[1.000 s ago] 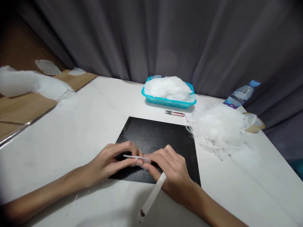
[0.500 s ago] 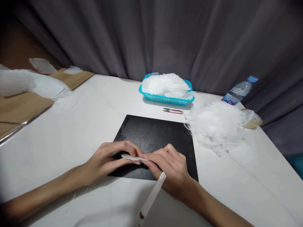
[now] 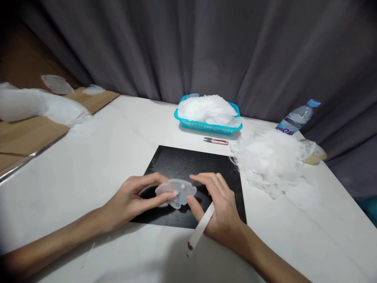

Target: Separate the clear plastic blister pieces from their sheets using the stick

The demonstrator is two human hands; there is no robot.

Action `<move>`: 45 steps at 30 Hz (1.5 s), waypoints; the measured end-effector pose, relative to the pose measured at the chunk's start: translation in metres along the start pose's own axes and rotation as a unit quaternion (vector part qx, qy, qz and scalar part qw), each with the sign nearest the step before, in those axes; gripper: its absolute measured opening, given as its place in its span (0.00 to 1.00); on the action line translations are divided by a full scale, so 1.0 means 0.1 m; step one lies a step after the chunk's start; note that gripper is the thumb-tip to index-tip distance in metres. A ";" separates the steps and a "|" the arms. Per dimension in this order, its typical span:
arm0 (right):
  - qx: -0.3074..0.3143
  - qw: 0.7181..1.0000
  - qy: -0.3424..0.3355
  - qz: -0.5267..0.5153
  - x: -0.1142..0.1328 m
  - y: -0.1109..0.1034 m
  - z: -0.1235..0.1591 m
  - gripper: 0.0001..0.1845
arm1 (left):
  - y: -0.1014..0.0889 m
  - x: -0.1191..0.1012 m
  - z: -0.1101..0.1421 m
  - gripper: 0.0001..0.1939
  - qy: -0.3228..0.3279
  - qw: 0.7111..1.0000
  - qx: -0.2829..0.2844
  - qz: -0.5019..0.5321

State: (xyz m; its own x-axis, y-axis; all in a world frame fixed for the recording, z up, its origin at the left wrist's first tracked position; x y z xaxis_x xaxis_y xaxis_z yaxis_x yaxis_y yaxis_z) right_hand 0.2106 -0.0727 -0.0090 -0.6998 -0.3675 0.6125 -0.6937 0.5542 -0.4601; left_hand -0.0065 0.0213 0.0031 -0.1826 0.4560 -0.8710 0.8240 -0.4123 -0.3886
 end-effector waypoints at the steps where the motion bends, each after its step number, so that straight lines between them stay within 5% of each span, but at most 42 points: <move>1: 0.009 1.000 -0.011 0.012 0.01 -0.01 -0.01 0.20 | 0.00 -0.01 -0.01 0.05 0.023 1.000 0.006 -0.011; 3: 0.021 0.999 -0.039 0.009 0.04 -0.02 -0.02 0.24 | 0.01 -0.02 -0.01 0.05 0.069 0.997 0.020 -0.027; 7: -0.012 0.995 -0.093 -0.045 0.09 0.00 -0.01 0.15 | 0.03 -0.01 0.00 0.04 0.116 0.993 0.022 -0.021; 13: -0.045 0.994 -0.072 -0.067 0.05 0.01 0.01 0.13 | 0.02 -0.02 -0.03 0.04 0.147 0.989 0.029 -0.008; 27: -0.039 0.989 -0.139 -0.034 0.06 -0.05 -0.01 0.09 | -0.07 0.04 -0.01 0.09 0.239 0.968 0.025 -0.077; 39: 0.048 0.997 -0.065 0.020 -0.07 0.02 0.07 0.06 | 0.03 0.02 0.04 0.02 0.085 0.994 0.023 -0.066; 42: 0.023 0.996 -0.087 0.015 0.01 -0.01 0.06 0.17 | 0.04 0.01 0.07 0.04 0.111 0.992 0.039 -0.053; 45: 0.006 0.994 -0.107 -0.010 0.04 -0.03 0.05 0.13 | 0.03 0.00 0.07 0.08 0.140 0.989 0.038 -0.038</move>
Point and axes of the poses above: each hand's wrist, its own z-axis away from the middle knuckle, its own y-axis out of the palm, x = y × z, the point moved 1 cm from there along -z, towards the middle knuckle, and after that the axes turned 15 degrees about -x, right-handed, at the moved point
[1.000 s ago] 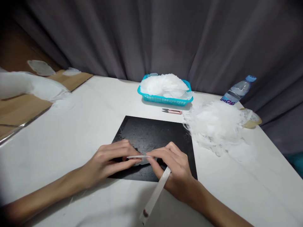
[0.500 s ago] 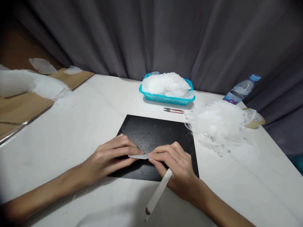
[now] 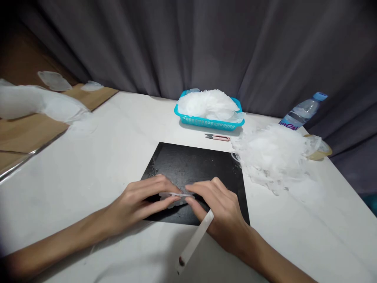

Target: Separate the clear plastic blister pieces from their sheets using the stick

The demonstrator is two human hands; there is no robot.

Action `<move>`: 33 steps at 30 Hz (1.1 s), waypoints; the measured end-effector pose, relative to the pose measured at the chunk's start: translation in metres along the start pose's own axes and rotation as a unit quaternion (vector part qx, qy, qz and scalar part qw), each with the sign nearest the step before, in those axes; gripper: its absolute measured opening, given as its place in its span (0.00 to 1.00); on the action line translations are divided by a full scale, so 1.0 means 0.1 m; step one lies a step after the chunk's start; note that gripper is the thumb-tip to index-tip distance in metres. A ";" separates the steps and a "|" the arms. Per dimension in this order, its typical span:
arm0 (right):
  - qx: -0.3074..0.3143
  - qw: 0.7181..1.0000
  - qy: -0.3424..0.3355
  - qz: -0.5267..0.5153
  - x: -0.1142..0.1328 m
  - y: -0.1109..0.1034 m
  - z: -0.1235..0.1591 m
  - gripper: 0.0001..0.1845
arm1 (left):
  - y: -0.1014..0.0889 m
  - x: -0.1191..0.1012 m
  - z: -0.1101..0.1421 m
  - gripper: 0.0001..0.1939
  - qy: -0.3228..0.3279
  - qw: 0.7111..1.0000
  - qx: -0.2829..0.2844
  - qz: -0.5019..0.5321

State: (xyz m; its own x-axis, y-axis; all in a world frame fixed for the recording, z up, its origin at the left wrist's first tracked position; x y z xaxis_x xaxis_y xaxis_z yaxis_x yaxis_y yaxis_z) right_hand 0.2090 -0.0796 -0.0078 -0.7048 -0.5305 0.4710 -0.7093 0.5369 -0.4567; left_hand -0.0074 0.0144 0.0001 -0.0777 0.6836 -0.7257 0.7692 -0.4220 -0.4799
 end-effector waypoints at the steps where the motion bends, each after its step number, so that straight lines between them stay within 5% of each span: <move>1: -0.004 1.000 -0.004 -0.008 0.00 0.00 0.00 0.11 | 0.00 0.00 0.00 0.09 0.008 1.000 -0.003 0.001; 12: -0.029 1.000 -0.010 -0.008 -0.02 0.00 0.04 0.11 | 0.00 0.00 -0.02 0.08 0.057 0.998 -0.025 -0.016; 19: -0.043 0.993 0.106 -0.006 -0.09 0.02 0.09 0.08 | 0.02 0.07 -0.09 0.03 -0.020 1.000 0.004 -0.021; 25: 0.031 0.992 0.010 0.121 -0.20 0.06 0.07 0.04 | -0.03 0.07 -0.07 0.03 -0.012 0.999 -0.039 -0.008; 29: 0.027 0.998 0.001 0.058 -0.13 0.03 0.04 0.17 | -0.04 0.04 -0.07 0.05 0.014 1.000 -0.021 0.010; 33: 0.011 1.000 -0.016 -0.002 -0.03 -0.01 0.00 0.13 | -0.04 0.04 -0.06 0.07 0.038 0.999 -0.032 0.012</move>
Point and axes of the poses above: each hand's wrist, its own z-axis away from the middle knuckle, its own y-axis out of the palm, x = y × z, the point moved 1 cm from there along -z, towards the middle knuckle, and after that the axes turned 15 degrees about -x, right-handed, at the moved point
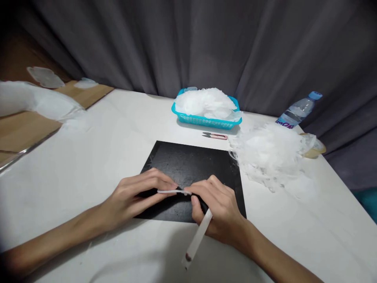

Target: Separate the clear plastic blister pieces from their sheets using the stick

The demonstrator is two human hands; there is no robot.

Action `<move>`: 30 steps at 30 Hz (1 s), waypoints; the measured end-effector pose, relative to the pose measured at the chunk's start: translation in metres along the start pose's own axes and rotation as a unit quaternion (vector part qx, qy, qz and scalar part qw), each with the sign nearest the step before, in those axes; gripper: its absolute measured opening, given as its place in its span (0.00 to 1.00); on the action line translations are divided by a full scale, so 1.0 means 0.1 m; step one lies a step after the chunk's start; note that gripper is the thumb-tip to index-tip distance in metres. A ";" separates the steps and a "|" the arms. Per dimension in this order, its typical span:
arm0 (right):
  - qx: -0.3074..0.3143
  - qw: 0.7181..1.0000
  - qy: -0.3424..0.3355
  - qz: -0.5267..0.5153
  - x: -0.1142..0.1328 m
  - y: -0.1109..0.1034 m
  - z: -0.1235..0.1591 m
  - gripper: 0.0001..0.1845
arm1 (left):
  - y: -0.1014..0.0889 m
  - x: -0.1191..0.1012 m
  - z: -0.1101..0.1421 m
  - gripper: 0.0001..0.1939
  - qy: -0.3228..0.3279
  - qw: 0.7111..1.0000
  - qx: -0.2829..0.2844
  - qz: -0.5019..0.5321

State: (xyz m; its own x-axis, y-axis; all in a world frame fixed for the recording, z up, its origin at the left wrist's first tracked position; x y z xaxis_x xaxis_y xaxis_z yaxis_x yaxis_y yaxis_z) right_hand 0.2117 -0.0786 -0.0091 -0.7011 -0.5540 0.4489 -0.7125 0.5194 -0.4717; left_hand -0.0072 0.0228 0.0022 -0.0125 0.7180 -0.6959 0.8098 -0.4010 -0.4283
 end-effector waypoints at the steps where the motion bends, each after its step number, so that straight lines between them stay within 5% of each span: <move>1: -0.003 1.000 -0.001 -0.006 0.01 -0.01 -0.01 0.12 | 0.00 0.00 0.00 0.07 0.007 1.000 -0.006 -0.003; 12: -0.065 0.997 -0.040 0.014 -0.01 -0.01 -0.03 0.10 | -0.01 -0.01 -0.03 0.08 0.035 0.999 -0.011 0.000; 30: -0.056 0.998 -0.011 0.019 -0.03 -0.02 0.01 0.15 | 0.01 -0.08 0.01 0.08 0.046 0.998 -0.032 0.027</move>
State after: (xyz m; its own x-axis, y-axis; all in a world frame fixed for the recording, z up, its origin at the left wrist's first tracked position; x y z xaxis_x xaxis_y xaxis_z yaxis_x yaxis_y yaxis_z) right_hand 0.2155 -0.0787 -0.0097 -0.7276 -0.5464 0.4147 -0.6851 0.6085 -0.4004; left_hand -0.0067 0.0163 0.0064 0.0842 0.7462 -0.6603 0.8439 -0.4058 -0.3510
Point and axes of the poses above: each hand's wrist, its own z-axis away from the middle knuckle, its own y-axis out of the palm, x = y × z, the point moved 1 cm from there along -z, towards the middle knuckle, and after that the axes turned 15 degrees about -x, right-handed, at the moved point
